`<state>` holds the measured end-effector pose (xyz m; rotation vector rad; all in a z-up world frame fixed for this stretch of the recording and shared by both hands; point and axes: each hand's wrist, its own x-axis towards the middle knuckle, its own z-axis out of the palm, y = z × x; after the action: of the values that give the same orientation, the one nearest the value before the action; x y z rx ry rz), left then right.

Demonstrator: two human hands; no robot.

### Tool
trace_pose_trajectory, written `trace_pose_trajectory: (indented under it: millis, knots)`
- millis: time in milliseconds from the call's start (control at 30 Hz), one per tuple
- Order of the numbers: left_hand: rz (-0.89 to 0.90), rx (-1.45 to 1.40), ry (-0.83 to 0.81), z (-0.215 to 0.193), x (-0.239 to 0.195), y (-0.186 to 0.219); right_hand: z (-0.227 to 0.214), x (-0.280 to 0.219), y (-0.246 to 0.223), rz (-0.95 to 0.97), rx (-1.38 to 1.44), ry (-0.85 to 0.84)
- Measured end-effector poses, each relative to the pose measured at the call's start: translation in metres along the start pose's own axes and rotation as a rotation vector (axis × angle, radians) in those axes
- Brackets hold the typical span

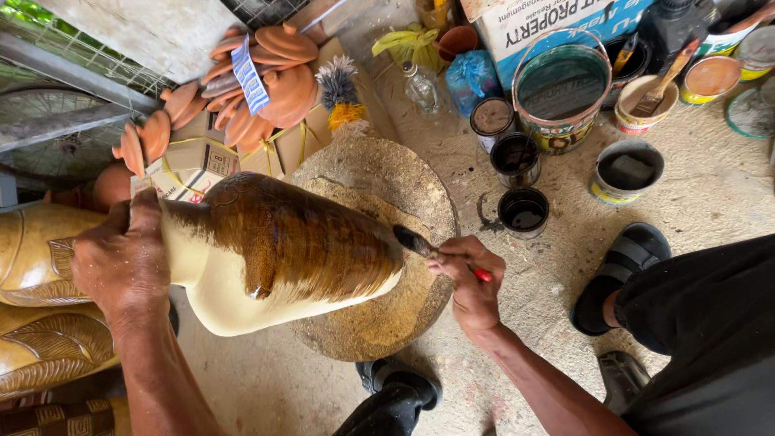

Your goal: The person paints a brown glaze onto a cream-colored ceramic vase with floral engravings using a brush, dipping the brush into a small container of glaze multiple times and rotating the vase by hand to cover the surface.

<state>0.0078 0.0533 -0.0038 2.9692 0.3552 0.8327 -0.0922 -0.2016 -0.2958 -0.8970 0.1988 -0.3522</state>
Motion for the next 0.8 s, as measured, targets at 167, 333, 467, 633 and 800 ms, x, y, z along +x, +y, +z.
trace_pose_trajectory:
  millis: [167, 333, 467, 633, 800]
  knots:
    - [-0.056, -0.063, -0.026, -0.005, 0.006, 0.016, 0.012, -0.051, 0.014, -0.178, -0.133, -0.049]
    - [-0.072, -0.106, -0.019, -0.008, 0.005, 0.027, -0.005, -0.038, 0.015, 0.074, -0.037, -0.121]
    - [-0.146, -0.069, -0.037, -0.004, 0.009, 0.015, -0.006, 0.009, 0.007, 0.037, 0.026, 0.030]
    - [-0.110, -0.054, 0.019, -0.002, 0.011, 0.014, 0.015, -0.027, 0.017, 0.038, -0.153, 0.037]
    - [-0.097, -0.118, -0.012, -0.002, 0.009, 0.019, 0.004, -0.079, 0.031, 0.004, 0.086, -0.102]
